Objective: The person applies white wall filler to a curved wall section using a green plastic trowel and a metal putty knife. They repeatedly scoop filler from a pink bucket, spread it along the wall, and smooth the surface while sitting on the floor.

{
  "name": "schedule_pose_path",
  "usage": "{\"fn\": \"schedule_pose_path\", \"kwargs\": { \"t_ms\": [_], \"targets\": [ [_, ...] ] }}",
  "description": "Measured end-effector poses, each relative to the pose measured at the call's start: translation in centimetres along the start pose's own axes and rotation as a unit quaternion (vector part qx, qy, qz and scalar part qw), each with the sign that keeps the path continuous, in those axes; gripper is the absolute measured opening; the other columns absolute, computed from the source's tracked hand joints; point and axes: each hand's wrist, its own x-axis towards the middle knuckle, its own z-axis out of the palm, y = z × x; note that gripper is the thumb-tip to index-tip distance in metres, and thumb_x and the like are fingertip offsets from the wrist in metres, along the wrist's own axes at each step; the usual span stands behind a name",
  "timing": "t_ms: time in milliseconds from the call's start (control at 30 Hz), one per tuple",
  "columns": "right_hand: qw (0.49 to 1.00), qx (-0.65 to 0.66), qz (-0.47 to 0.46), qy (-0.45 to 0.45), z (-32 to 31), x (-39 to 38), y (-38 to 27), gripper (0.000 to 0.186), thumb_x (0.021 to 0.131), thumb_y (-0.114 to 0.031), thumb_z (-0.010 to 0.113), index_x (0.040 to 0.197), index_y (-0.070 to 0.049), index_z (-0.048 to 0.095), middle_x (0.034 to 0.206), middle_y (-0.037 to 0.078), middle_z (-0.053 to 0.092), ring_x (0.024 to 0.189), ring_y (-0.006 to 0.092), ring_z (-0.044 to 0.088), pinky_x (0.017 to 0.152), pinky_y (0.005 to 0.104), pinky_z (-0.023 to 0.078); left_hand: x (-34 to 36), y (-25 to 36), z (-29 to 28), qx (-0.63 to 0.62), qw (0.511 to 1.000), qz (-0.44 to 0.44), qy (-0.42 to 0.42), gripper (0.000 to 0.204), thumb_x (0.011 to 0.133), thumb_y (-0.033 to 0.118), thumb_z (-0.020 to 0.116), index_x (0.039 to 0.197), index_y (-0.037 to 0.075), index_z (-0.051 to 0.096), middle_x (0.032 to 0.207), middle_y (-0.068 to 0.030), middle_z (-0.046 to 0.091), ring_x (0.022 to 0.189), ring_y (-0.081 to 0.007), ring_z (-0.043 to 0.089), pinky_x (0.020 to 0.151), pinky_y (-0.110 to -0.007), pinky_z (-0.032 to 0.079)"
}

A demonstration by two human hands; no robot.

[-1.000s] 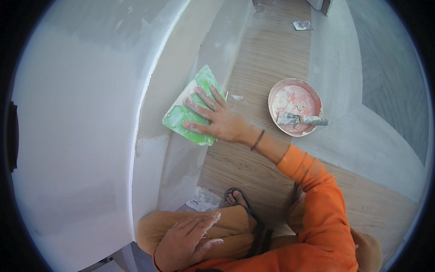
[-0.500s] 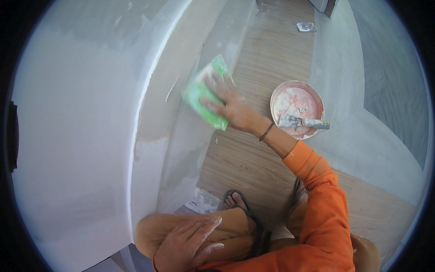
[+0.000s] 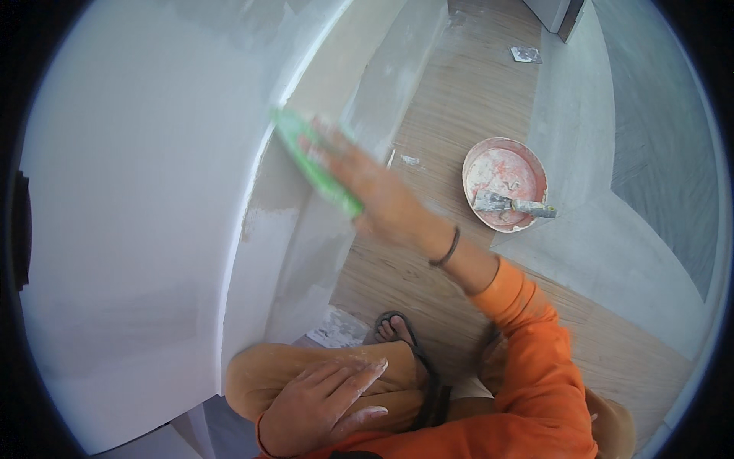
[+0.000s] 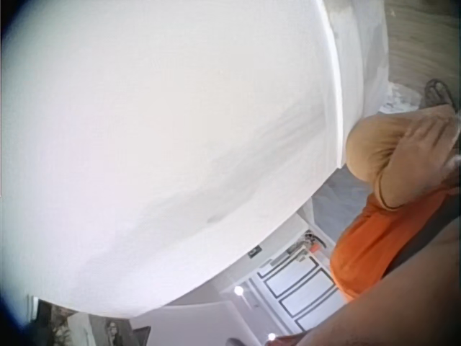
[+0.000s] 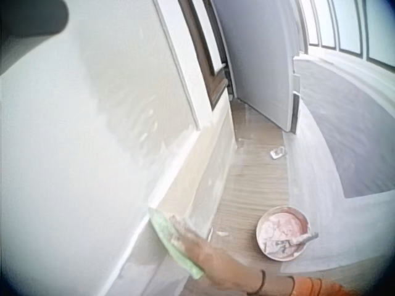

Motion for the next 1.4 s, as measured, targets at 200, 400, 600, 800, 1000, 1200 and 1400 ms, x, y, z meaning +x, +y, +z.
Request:
{"fn": "schedule_pose_path", "kwargs": {
  "t_ms": [200,400,600,800,1000,1200,1400],
  "targets": [
    [0.989,0.024,0.025,-0.141,5.8,-6.2,-6.3,0.107,0.069,-0.004,0.077,0.159,-0.024,0.023,0.165,0.022,0.013,0.151,0.0456,0.012,0.123,0.0533,0.021,0.0,1.0,0.2,-0.049,0.996,-0.067,-0.014,0.049,0.09,0.022,0.066,0.133,0.002,0.056,0.12,-0.0164,0.065,0.115,-0.0324,0.061,0.104,-0.043,0.045],
    [0.963,0.242,0.098,-0.066,4.0,-8.8,-6.0,0.091,0.079,-0.007,0.073,0.157,-0.016,0.028,0.162,0.022,0.023,0.148,0.0425,0.025,0.121,0.0466,0.026,0.5,1.0,-0.3,0.007,0.997,-0.074,-0.001,0.057,0.088,0.026,0.074,0.134,-0.001,0.055,0.121,-0.0148,0.067,0.106,-0.0303,0.066,0.091,-0.039,0.053],
    [0.929,0.209,0.294,0.084,0.8,-7.9,-1.9,0.058,0.086,-0.003,0.058,0.142,-0.003,0.043,0.141,0.024,0.048,0.126,0.0321,0.051,0.107,0.0405,0.04,0.5,0.9,0.0,0.013,0.999,-0.045,0.01,0.054,0.087,0.024,0.074,0.131,-0.001,0.056,0.123,-0.0163,0.066,0.11,-0.0315,0.065,0.093,-0.039,0.053],
    [0.831,0.296,0.403,0.246,-1.5,-8.0,0.1,0.026,0.091,-0.014,0.058,0.109,0.005,0.062,0.107,0.01,0.066,0.093,0.0165,0.062,0.081,0.0329,0.051,0.4,0.8,-0.4,0.004,0.998,-0.051,0.029,0.049,0.086,0.022,0.075,0.127,0.001,0.06,0.121,-0.0142,0.067,0.109,-0.0302,0.065,0.093,-0.037,0.053],
    [0.891,0.149,0.43,-0.009,-9.0,-5.6,-3.9,0.028,0.091,-0.015,0.058,0.11,0.005,0.065,0.09,0.01,0.07,0.079,0.0166,0.065,0.073,0.0327,0.053,0.3,-0.8,0.3,-0.032,0.996,0.031,0.073,0.019,0.078,0.014,0.08,0.094,0.007,0.074,0.105,-0.0073,0.072,0.097,-0.0279,0.069,0.085,-0.035,0.056],
    [0.858,-0.039,0.459,-0.228,-20.0,-4.4,-11.4,0.028,0.089,-0.012,0.057,0.11,0.005,0.066,0.085,0.015,0.07,0.075,0.0178,0.066,0.068,0.0332,0.054,1.2,0.2,0.5,-0.062,0.992,-0.035,0.103,0.011,0.077,0.012,0.078,0.085,0.006,0.072,0.088,-0.0081,0.071,0.08,-0.0281,0.068,0.069,-0.036,0.054],
    [0.872,-0.063,0.477,-0.092,-25.2,-10.5,-13.9,0.025,0.086,-0.008,0.061,0.106,0.006,0.066,0.079,0.007,0.066,0.065,0.0144,0.063,0.056,0.0296,0.052,1.5,-0.8,2.7,0.025,0.988,-0.088,0.125,0.01,0.083,0.014,0.073,0.084,0.005,0.069,0.078,-0.0108,0.064,0.07,-0.0309,0.061,0.064,-0.041,0.048]
  ]
}}
